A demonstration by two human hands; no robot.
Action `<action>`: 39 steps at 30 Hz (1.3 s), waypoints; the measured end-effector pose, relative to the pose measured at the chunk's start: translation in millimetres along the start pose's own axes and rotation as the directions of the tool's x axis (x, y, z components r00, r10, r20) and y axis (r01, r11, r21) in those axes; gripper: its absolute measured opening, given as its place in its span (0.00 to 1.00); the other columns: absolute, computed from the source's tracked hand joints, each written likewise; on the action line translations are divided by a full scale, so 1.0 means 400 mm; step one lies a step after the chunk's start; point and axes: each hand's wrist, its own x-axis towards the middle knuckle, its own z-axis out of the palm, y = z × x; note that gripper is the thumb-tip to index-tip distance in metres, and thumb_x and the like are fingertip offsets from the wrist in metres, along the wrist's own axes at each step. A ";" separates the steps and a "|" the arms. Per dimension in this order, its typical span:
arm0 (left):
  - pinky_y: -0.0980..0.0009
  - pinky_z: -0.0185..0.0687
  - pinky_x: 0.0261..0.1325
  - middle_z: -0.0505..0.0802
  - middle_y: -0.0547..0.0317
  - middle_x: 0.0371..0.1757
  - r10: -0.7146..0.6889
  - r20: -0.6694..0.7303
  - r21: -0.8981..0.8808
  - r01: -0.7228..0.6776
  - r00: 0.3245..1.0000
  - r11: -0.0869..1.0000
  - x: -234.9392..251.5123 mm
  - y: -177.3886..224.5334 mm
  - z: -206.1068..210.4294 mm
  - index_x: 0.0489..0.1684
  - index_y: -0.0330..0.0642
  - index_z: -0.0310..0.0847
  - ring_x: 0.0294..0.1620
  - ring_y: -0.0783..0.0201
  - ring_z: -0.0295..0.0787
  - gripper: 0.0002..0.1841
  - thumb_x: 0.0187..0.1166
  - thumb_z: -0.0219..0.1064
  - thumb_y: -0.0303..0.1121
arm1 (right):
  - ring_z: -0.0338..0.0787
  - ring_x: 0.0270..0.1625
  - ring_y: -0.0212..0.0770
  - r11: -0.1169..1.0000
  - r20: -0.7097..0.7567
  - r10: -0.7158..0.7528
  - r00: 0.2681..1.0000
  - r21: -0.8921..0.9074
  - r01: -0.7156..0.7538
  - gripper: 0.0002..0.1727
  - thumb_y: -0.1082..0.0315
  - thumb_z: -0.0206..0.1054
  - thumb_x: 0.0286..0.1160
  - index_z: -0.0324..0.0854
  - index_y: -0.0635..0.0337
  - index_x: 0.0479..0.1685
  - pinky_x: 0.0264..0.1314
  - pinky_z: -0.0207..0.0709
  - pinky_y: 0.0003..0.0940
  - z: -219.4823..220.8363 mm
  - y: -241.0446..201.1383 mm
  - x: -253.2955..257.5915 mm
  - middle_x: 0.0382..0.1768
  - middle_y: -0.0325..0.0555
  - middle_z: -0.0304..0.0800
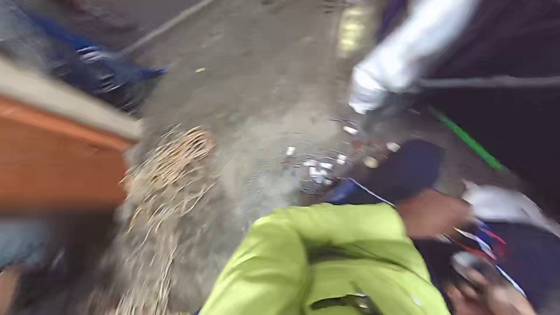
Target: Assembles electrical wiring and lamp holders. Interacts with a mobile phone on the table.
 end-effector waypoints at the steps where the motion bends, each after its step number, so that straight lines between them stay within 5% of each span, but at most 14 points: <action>1: 0.52 0.84 0.62 0.96 0.43 0.48 0.004 -0.013 -0.057 -0.005 1.000 0.998 0.008 -0.020 0.010 0.51 0.30 0.91 0.53 0.51 0.94 0.11 0.85 0.62 0.26 | 0.92 0.43 0.27 1.000 -0.064 -0.012 0.998 0.017 0.013 0.11 0.58 0.68 0.81 0.87 0.40 0.58 0.45 0.86 0.24 -0.002 0.008 0.001 0.49 0.29 0.96; 3: 0.54 0.90 0.53 0.96 0.44 0.43 -0.040 -0.030 -0.213 0.033 0.999 0.977 0.017 -0.056 0.026 0.50 0.29 0.90 0.44 0.55 0.95 0.12 0.86 0.62 0.28 | 0.92 0.41 0.31 0.998 -0.164 -0.028 0.986 0.050 0.037 0.13 0.60 0.74 0.74 0.90 0.49 0.55 0.43 0.88 0.27 0.005 0.031 0.006 0.46 0.39 0.96; 7: 0.68 0.89 0.35 0.94 0.55 0.37 -0.170 0.087 -0.480 0.191 0.982 0.856 0.008 -0.100 0.026 0.52 0.36 0.89 0.31 0.67 0.90 0.11 0.84 0.68 0.33 | 0.91 0.40 0.33 0.992 -0.159 -0.001 0.987 0.121 0.021 0.11 0.71 0.70 0.78 0.88 0.64 0.54 0.45 0.86 0.28 0.026 0.061 0.017 0.44 0.48 0.95; 13: 0.70 0.91 0.41 0.96 0.54 0.40 -0.209 0.155 -0.674 0.258 0.966 0.693 -0.017 -0.070 0.001 0.50 0.33 0.91 0.36 0.66 0.92 0.08 0.79 0.70 0.24 | 0.91 0.38 0.32 0.986 -0.182 0.012 0.983 0.166 0.018 0.09 0.72 0.72 0.76 0.89 0.66 0.49 0.43 0.86 0.26 0.051 0.052 0.025 0.41 0.46 0.96; 22: 0.69 0.92 0.43 0.93 0.53 0.47 -0.046 0.126 -0.573 0.111 0.991 0.812 -0.059 -0.054 -0.017 0.47 0.34 0.92 0.39 0.65 0.90 0.07 0.79 0.68 0.22 | 0.89 0.35 0.30 0.951 -0.192 0.129 0.973 0.301 -0.067 0.07 0.70 0.70 0.78 0.89 0.65 0.47 0.41 0.85 0.24 0.066 0.032 0.025 0.40 0.46 0.95; 27: 0.67 0.92 0.45 0.92 0.53 0.48 -0.002 0.149 -0.607 0.094 0.989 0.789 -0.070 -0.059 -0.017 0.48 0.34 0.91 0.41 0.63 0.91 0.07 0.79 0.68 0.22 | 0.89 0.35 0.31 0.908 -0.181 0.204 0.962 0.403 -0.117 0.07 0.71 0.67 0.80 0.89 0.65 0.47 0.43 0.86 0.24 0.063 0.033 0.033 0.40 0.47 0.93; 39: 0.69 0.93 0.49 0.95 0.55 0.41 0.047 0.116 -0.650 0.040 0.992 0.759 -0.084 -0.068 -0.018 0.41 0.34 0.93 0.42 0.66 0.93 0.04 0.72 0.75 0.22 | 0.91 0.44 0.30 0.897 -0.102 0.095 0.990 0.439 -0.041 0.05 0.71 0.73 0.75 0.91 0.60 0.45 0.52 0.86 0.26 0.061 0.057 0.023 0.43 0.43 0.95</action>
